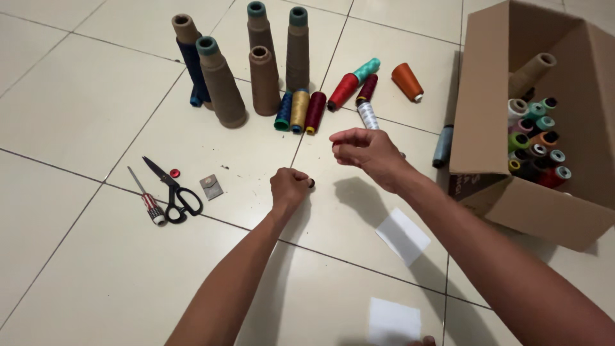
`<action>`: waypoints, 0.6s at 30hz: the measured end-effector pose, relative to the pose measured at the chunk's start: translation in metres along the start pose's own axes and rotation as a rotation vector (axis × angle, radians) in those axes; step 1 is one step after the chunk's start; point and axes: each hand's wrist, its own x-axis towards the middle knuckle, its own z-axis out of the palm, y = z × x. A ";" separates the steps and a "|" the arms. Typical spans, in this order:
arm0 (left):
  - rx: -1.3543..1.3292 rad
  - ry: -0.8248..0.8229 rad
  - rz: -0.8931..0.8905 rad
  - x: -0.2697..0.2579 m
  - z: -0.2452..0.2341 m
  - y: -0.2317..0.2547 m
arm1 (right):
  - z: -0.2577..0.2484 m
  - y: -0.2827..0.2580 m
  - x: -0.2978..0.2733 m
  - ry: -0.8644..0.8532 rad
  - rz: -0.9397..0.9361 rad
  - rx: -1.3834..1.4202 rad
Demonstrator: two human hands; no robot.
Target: The person organizes sewing supplies on a tiled floor, handling spools of thread and small metal parts. They place a large dark spool into a cardboard box, then pick up and inspect small red and silver metal components. Finally, they use a white tissue to wipe a small metal object.
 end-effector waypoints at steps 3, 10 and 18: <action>-0.028 0.049 -0.015 0.006 0.005 -0.011 | 0.002 0.005 0.002 -0.014 -0.015 -0.063; -0.014 0.119 0.085 0.000 -0.009 0.001 | -0.002 0.008 0.001 -0.049 -0.097 -0.096; -0.378 -0.126 0.381 -0.041 -0.071 0.111 | -0.020 -0.002 -0.006 0.013 -0.149 0.074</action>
